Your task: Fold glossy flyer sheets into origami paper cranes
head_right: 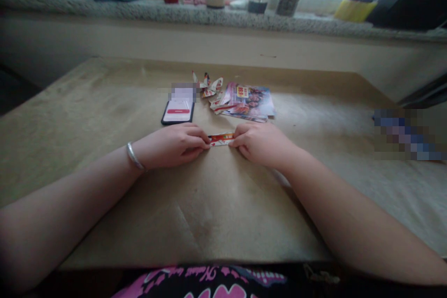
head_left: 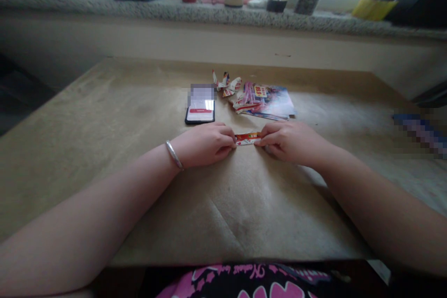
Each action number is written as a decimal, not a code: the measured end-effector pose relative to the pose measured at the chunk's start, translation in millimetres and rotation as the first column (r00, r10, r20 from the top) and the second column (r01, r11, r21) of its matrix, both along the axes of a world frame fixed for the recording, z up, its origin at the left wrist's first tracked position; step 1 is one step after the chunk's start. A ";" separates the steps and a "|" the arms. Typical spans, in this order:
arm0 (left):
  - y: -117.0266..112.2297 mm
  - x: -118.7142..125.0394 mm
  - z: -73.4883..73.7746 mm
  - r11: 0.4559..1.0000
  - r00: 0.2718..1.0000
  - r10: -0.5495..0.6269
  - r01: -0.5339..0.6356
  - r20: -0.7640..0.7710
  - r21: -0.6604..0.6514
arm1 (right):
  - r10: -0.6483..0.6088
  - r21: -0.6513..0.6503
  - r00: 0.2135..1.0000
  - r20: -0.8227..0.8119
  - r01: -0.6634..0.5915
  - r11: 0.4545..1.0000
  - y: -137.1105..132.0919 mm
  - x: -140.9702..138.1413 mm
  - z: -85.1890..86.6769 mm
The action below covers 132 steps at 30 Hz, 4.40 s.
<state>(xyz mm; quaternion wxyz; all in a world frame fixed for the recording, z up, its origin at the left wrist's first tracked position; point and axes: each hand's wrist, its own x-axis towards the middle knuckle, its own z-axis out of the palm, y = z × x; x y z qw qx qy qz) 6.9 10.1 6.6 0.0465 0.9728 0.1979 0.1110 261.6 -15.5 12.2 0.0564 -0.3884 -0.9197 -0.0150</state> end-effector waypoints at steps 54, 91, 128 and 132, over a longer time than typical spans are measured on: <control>-3.5 6.5 -10.4 0.987 0.996 0.011 -0.024 0.088 0.156 | 0.063 0.183 0.988 -0.141 -0.037 0.982 4.6 -17.5 -19.7; -6.0 14.2 -14.8 0.961 0.992 0.090 -0.110 0.089 0.254 | -0.188 -0.051 0.907 -0.377 0.182 0.982 24.4 -31.8 -31.0; 0.5 12.7 -17.2 0.972 0.962 0.223 -0.232 0.155 0.037 | -0.085 -0.018 0.923 -0.375 0.085 0.996 7.4 -37.0 -27.5; -0.6 12.8 -14.8 0.969 0.964 0.233 -0.240 0.127 0.049 | -0.077 -0.008 0.941 -0.330 0.079 0.997 6.8 -33.3 -25.1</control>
